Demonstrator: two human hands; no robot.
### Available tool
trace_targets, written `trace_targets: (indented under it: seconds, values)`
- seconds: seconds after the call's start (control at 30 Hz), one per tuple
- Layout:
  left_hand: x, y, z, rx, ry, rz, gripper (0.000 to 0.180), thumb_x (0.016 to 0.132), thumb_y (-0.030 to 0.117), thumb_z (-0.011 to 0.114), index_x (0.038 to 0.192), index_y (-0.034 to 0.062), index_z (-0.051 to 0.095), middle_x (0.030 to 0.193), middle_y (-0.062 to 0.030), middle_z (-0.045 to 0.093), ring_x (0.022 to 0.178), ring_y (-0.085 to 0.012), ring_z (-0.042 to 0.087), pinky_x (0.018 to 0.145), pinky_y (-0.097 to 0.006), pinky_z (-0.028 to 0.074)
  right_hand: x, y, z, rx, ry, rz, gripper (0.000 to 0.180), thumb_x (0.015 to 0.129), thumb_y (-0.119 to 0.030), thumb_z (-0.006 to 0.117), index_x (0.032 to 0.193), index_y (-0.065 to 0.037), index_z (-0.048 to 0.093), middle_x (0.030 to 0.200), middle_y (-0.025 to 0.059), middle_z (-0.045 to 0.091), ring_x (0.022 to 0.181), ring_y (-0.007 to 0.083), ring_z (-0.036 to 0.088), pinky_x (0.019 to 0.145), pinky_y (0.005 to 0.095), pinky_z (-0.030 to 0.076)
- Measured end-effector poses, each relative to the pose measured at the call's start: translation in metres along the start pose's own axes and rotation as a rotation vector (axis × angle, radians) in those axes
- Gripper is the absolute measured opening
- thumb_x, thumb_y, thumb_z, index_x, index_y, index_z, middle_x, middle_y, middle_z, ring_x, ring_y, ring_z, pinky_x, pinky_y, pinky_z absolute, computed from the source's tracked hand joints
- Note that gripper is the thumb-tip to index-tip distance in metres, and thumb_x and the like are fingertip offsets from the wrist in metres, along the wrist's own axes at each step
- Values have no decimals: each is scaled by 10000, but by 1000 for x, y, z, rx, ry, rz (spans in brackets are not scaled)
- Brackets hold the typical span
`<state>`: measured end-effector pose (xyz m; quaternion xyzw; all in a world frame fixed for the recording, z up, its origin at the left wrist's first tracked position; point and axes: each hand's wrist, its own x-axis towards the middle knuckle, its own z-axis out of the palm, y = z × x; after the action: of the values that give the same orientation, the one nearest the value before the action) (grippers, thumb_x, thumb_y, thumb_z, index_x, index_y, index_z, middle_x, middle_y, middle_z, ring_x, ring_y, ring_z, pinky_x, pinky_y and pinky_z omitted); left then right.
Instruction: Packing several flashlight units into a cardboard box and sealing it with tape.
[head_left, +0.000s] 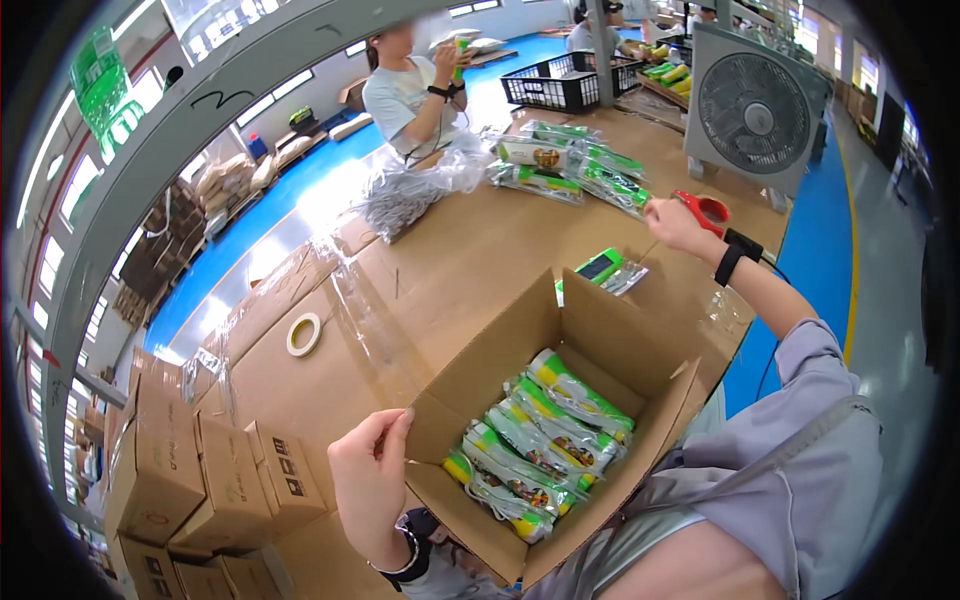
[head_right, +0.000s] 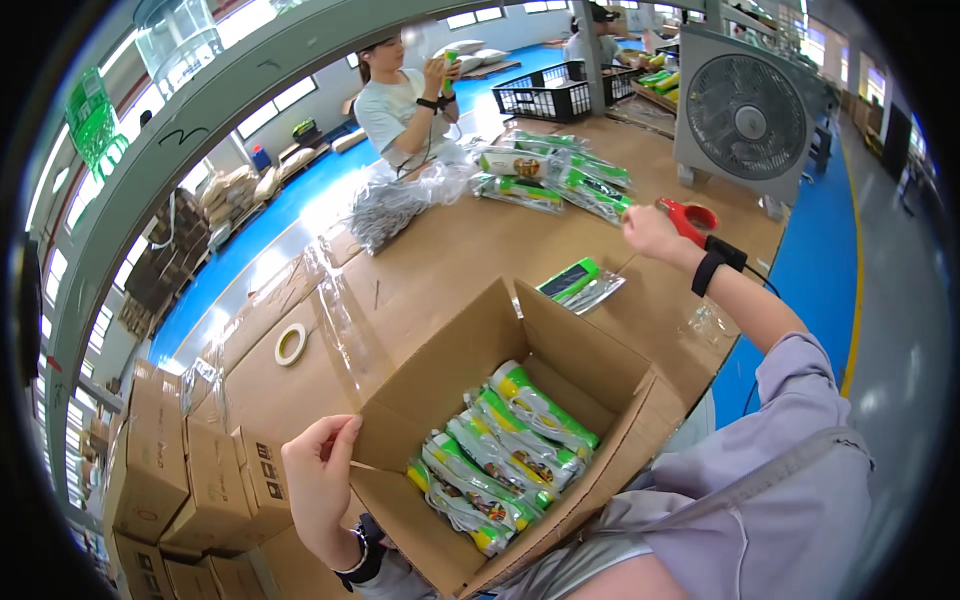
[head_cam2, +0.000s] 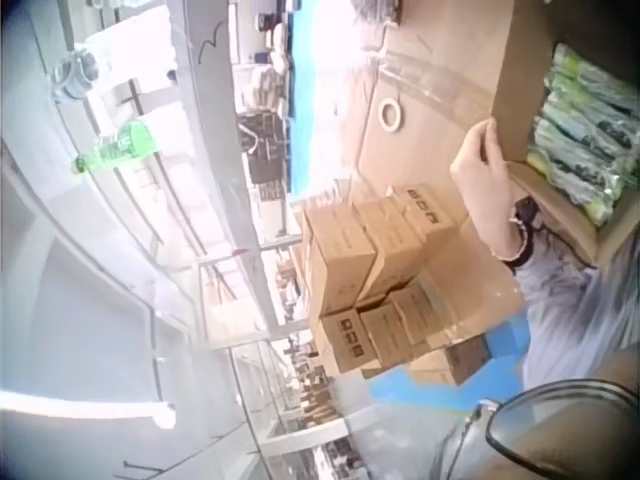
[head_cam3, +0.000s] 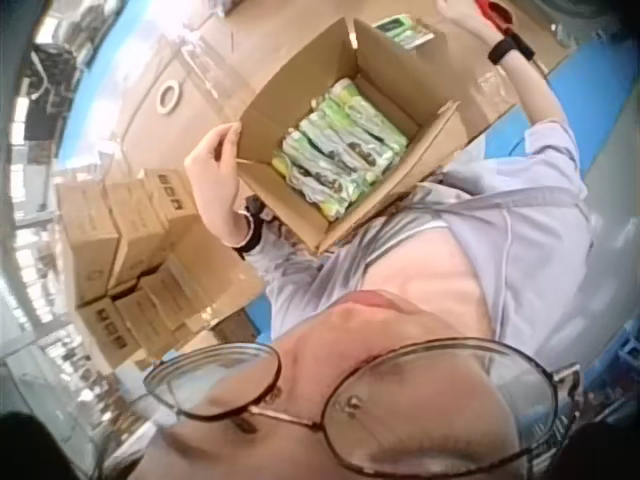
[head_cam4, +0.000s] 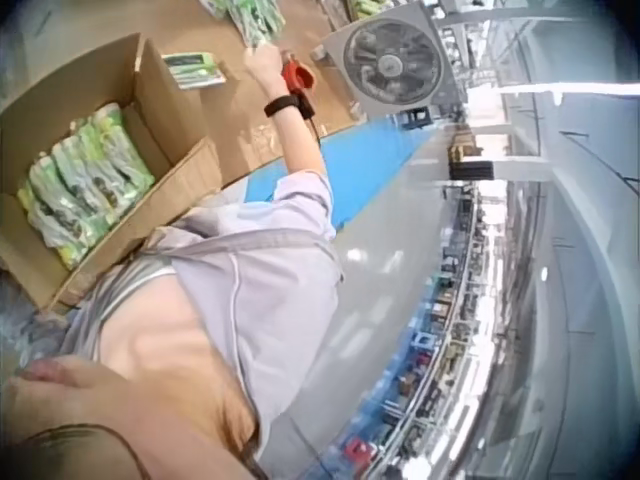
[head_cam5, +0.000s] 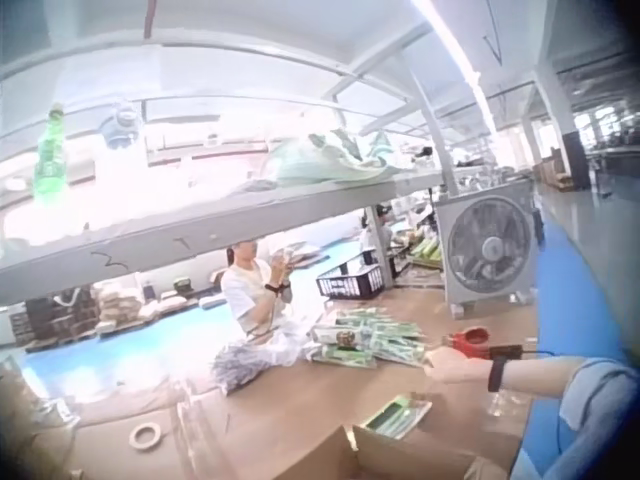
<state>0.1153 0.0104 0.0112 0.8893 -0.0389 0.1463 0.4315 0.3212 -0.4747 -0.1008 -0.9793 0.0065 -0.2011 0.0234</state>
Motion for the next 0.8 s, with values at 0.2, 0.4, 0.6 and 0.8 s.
trace_targets:
  seconds: [0.2, 0.4, 0.6, 0.8]
  values:
    - [-1, -5, 0, -6, 19, -11, 160, 865, 87, 627, 889, -66, 667, 596, -83, 586, 527, -74, 480, 497, -234, 386, -38, -86, -17, 314, -992, 208, 842, 874, -705, 342, 683, 56, 647, 640, 128, 668, 554, 218, 673, 516, 320, 564]
    - [-2, -5, 0, -9, 8, 19, 166, 868, 96, 625, 891, -62, 669, 605, -101, 596, 533, -85, 506, 507, -240, 401, 17, -80, 67, 374, -451, 215, 561, 912, -437, 446, 835, 75, 660, 810, 218, 677, 756, 325, 682, 671, 405, 558]
    - [-4, 0, -3, 24, -30, 13, 155, 870, 71, 625, 893, -76, 666, 666, -74, 638, 627, -63, 566, 584, -215, 460, 73, -78, 101, 488, -109, 410, 434, 831, -338, 585, 1016, 51, 645, 1009, 282, 637, 951, 399, 631, 831, 452, 494]
    - [-7, -7, -9, 34, -26, 27, 153, 866, 73, 629, 898, -73, 663, 641, -84, 621, 598, -58, 536, 559, -219, 444, 63, -115, 44, 832, -593, 448, 583, 635, -341, 820, 997, 77, 637, 994, 169, 665, 889, 252, 662, 759, 335, 516]
